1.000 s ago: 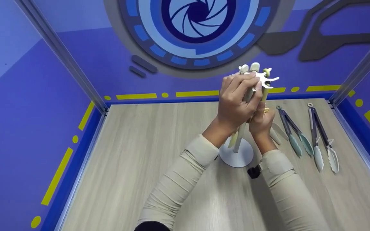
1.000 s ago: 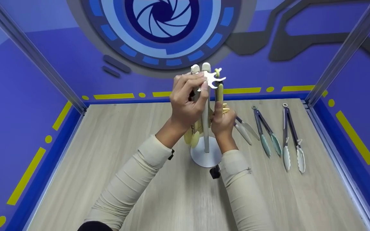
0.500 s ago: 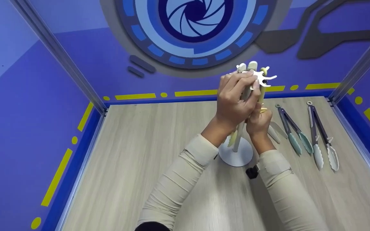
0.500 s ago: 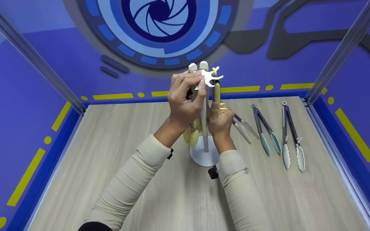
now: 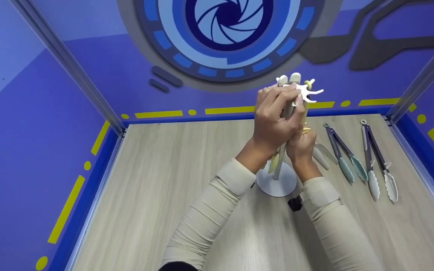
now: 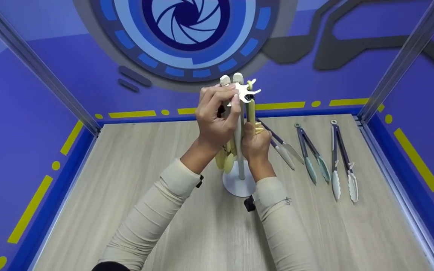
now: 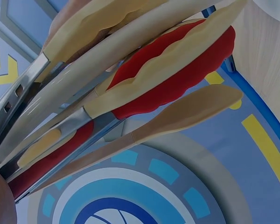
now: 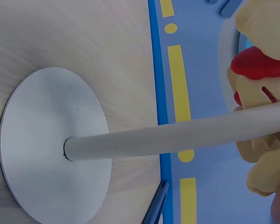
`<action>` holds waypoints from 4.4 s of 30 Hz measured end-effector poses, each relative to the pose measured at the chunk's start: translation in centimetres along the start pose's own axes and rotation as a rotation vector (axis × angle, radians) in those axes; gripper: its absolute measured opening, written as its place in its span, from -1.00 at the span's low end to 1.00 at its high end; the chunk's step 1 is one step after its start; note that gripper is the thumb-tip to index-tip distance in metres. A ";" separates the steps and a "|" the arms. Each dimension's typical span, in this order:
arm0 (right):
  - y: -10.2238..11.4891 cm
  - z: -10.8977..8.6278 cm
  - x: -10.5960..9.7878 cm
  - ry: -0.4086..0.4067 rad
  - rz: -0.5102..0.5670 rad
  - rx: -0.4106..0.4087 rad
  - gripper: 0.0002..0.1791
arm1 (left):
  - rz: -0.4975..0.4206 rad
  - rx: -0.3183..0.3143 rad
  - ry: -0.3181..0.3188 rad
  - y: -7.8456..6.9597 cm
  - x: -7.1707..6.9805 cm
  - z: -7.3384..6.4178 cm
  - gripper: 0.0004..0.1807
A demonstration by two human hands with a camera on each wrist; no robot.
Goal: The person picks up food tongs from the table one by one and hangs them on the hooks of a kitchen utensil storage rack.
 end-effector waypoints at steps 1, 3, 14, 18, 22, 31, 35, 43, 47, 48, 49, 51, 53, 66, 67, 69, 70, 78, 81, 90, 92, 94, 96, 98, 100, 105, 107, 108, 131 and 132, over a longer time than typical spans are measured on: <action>0.0 0.0 -0.1 0.001 -0.006 -0.002 -0.10 | -0.001 0.000 0.000 -0.1 0.0 0.0 -0.85; 0.0 -0.1 -0.2 -0.004 -0.014 0.009 -0.11 | -0.002 0.001 -0.004 -0.1 0.2 0.0 -0.85; 0.1 -0.6 0.1 0.017 -0.012 0.071 -0.15 | -0.007 -0.004 -0.014 -0.2 0.3 0.2 -0.85; 0.0 -0.9 0.3 0.035 0.025 0.084 -0.21 | -0.014 -0.002 -0.014 -0.2 0.3 0.1 -0.85; -0.1 -0.8 0.3 0.045 0.053 0.083 -0.18 | -0.016 0.000 -0.011 -0.1 0.2 -0.1 -0.84; 0.1 -0.4 0.2 0.078 0.119 0.046 0.00 | -0.077 0.079 0.085 0.9 -1.2 0.8 -0.79; 0.0 -0.4 -0.6 0.112 0.145 0.032 0.00 | -0.159 0.119 0.193 1.6 -2.2 1.3 -0.73; 0.1 -0.3 -2.1 0.261 0.259 0.113 -0.03 | -0.357 0.106 0.276 3.2 -2.4 2.6 -0.74; 0.1 -0.3 -2.3 0.282 0.290 0.139 -0.02 | -0.467 0.094 0.292 3.5 -1.7 2.7 -0.76; 0.1 -0.3 -2.3 0.281 0.291 0.143 -0.02 | -0.497 0.091 0.300 3.5 -1.6 2.7 -0.78; 0.1 -0.3 -2.3 0.280 0.293 0.145 -0.02 | -0.526 0.087 0.306 3.5 -1.4 2.6 -0.79; 0.0 -0.3 -2.3 0.281 0.276 0.142 -0.04 | -0.558 0.082 0.319 3.3 -1.2 2.6 -0.79; 0.1 -0.4 -2.1 0.285 0.257 0.134 -0.05 | -0.550 0.080 0.326 3.3 -1.2 2.5 -0.79; 0.3 -0.6 -2.2 0.295 0.229 0.143 -0.10 | -0.414 0.140 0.302 3.1 -2.0 2.7 -0.78; 0.3 -0.5 -2.2 0.300 0.236 0.146 -0.08 | -0.414 0.146 0.297 3.1 -2.0 2.7 -0.78; 0.4 -0.6 -2.3 0.306 0.242 0.153 -0.03 | -0.411 0.156 0.292 3.1 -2.0 2.6 -0.78; 0.4 -0.6 -2.4 0.307 0.245 0.157 0.01 | -0.405 0.162 0.289 3.1 -2.0 2.6 -0.78; 0.5 -0.4 -2.9 0.301 0.250 0.173 0.07 | -0.283 0.205 0.292 3.1 -2.0 2.1 -0.74; 0.5 -0.3 -2.9 0.290 0.223 0.165 0.04 | -0.237 0.211 0.298 2.9 -2.1 2.0 -0.73; 0.3 -0.3 -3.0 0.297 0.203 0.159 0.05 | -0.111 0.233 0.287 2.4 -2.1 2.0 -0.72; 0.3 -0.3 -3.1 0.295 0.203 0.155 -0.04 | -0.088 0.235 0.273 2.3 -2.0 2.0 -0.72; 0.2 -0.3 -3.1 0.287 0.197 0.143 -0.09 | -0.074 0.239 0.260 2.1 -1.9 1.9 -0.72; 0.2 -0.2 -3.1 0.279 0.188 0.129 -0.09 | -0.067 0.244 0.250 2.0 -1.9 2.0 -0.72; 0.1 -0.2 -3.1 0.275 0.170 0.122 -0.03 | -0.072 0.249 0.246 2.0 -1.9 2.1 -0.73; 0.0 -0.2 -3.1 0.277 0.152 0.121 0.06 | -0.094 0.250 0.254 2.0 -2.0 2.3 -0.74; -0.1 -0.4 -3.2 0.295 0.118 0.153 0.07 | -0.182 0.235 0.289 2.1 -2.1 2.6 -0.77; 0.0 -0.5 -3.2 0.307 0.116 0.163 -0.03 | -0.205 0.229 0.294 2.1 -2.1 2.6 -0.77; 0.0 -0.5 -3.3 0.312 0.119 0.164 -0.07 | -0.212 0.228 0.295 2.2 -2.1 2.6 -0.77; -0.4 -1.1 -3.5 0.327 0.060 0.055 0.07 | -0.157 0.191 0.248 2.0 -1.4 1.7 -0.75; -0.4 -1.1 -3.5 0.334 0.060 0.058 0.09 | -0.155 0.188 0.242 2.0 -1.3 1.7 -0.75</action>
Point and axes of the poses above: each hand's wrist, its own z-axis towards the middle knuckle, its own x-axis out of the palm, y = z × x, the point moved 1 cm from there along z, towards the middle knuckle, and after that the axes turned 7 degrees about y, right-handed, at the moved point
